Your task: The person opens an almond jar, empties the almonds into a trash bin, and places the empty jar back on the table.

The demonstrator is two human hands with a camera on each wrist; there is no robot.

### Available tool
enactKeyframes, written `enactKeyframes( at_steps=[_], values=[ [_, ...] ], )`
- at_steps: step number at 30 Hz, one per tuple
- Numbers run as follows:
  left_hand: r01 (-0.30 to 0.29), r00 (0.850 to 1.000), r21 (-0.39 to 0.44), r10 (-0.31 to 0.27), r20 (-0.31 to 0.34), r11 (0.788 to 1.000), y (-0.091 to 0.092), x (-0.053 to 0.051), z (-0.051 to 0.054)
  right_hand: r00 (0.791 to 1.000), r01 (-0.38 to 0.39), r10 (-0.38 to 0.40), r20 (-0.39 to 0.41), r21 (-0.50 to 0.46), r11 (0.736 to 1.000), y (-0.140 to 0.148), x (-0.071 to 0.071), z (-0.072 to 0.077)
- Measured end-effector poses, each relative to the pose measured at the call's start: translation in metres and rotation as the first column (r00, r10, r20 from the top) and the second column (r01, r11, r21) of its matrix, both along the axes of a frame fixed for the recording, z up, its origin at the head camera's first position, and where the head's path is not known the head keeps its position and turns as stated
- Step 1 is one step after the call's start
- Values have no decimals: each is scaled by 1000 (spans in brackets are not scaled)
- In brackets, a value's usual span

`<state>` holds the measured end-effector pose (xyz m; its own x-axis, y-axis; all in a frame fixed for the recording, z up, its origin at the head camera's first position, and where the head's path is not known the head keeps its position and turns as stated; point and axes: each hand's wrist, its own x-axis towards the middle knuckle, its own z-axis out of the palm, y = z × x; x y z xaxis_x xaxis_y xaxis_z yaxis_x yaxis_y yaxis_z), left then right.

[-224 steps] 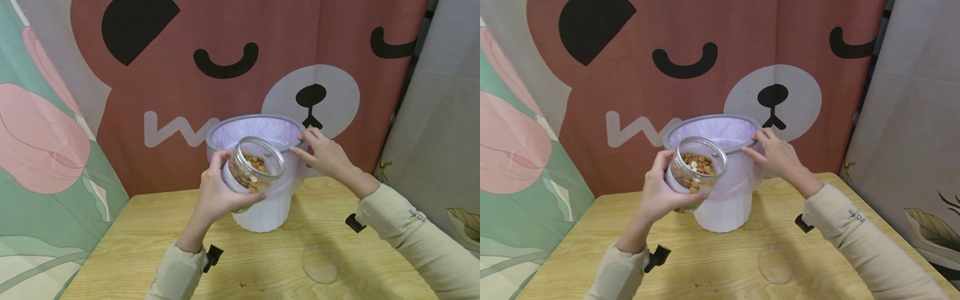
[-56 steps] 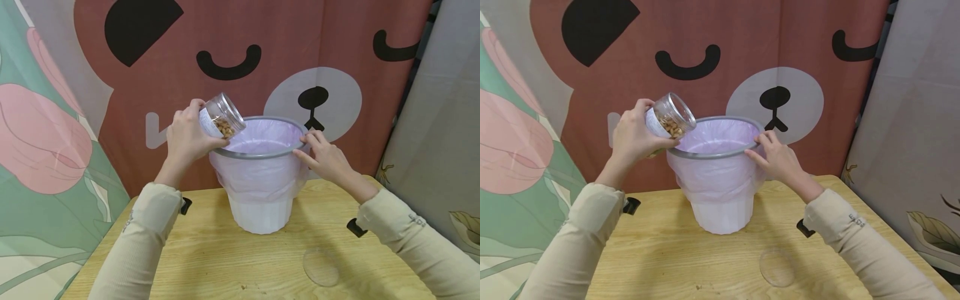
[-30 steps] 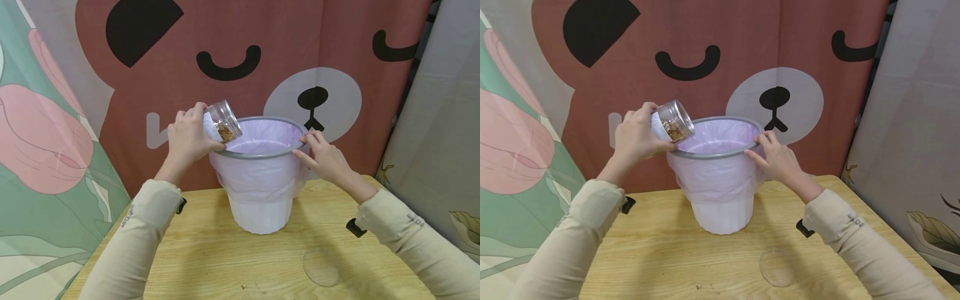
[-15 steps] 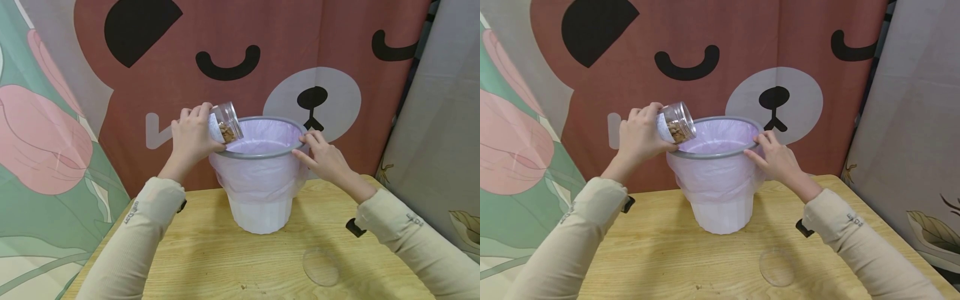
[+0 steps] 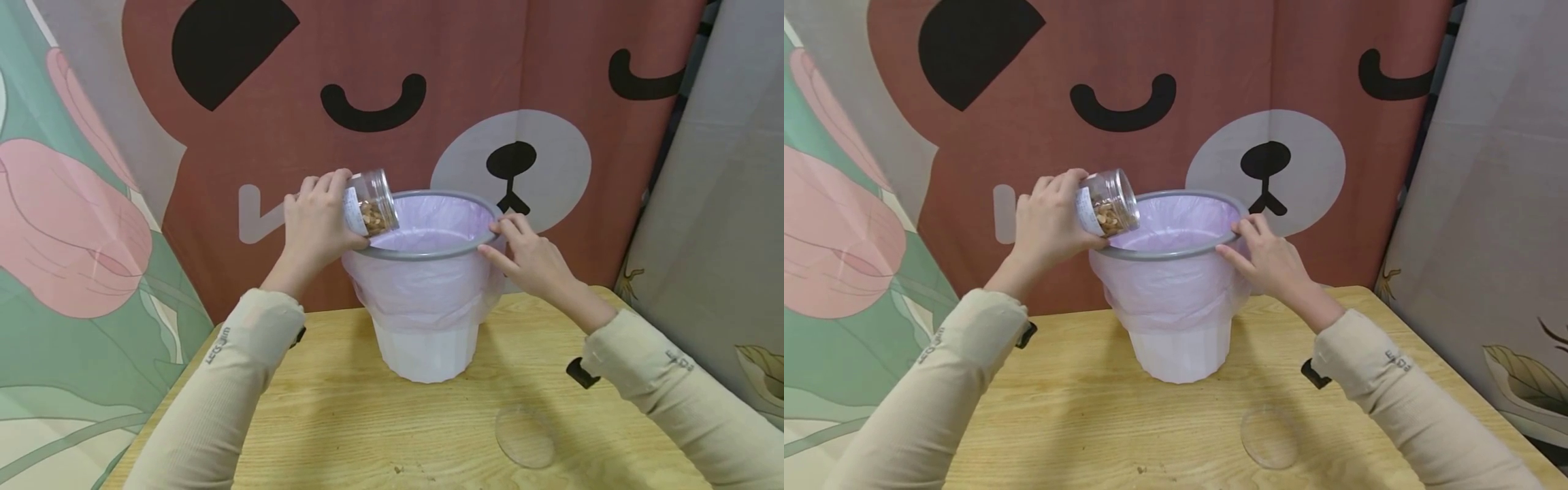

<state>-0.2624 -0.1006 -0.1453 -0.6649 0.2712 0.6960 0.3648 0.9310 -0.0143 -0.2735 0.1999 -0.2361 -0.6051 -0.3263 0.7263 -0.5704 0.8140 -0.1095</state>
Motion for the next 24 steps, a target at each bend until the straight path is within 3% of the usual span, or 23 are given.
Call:
enactKeyframes(
  at_steps=[24],
  values=[
    [23, 996, -42, -27, -79, 999, -2, -4, -2, 1000, -6, 6, -9, -7, 1000, 0, 0, -1]
  ],
)
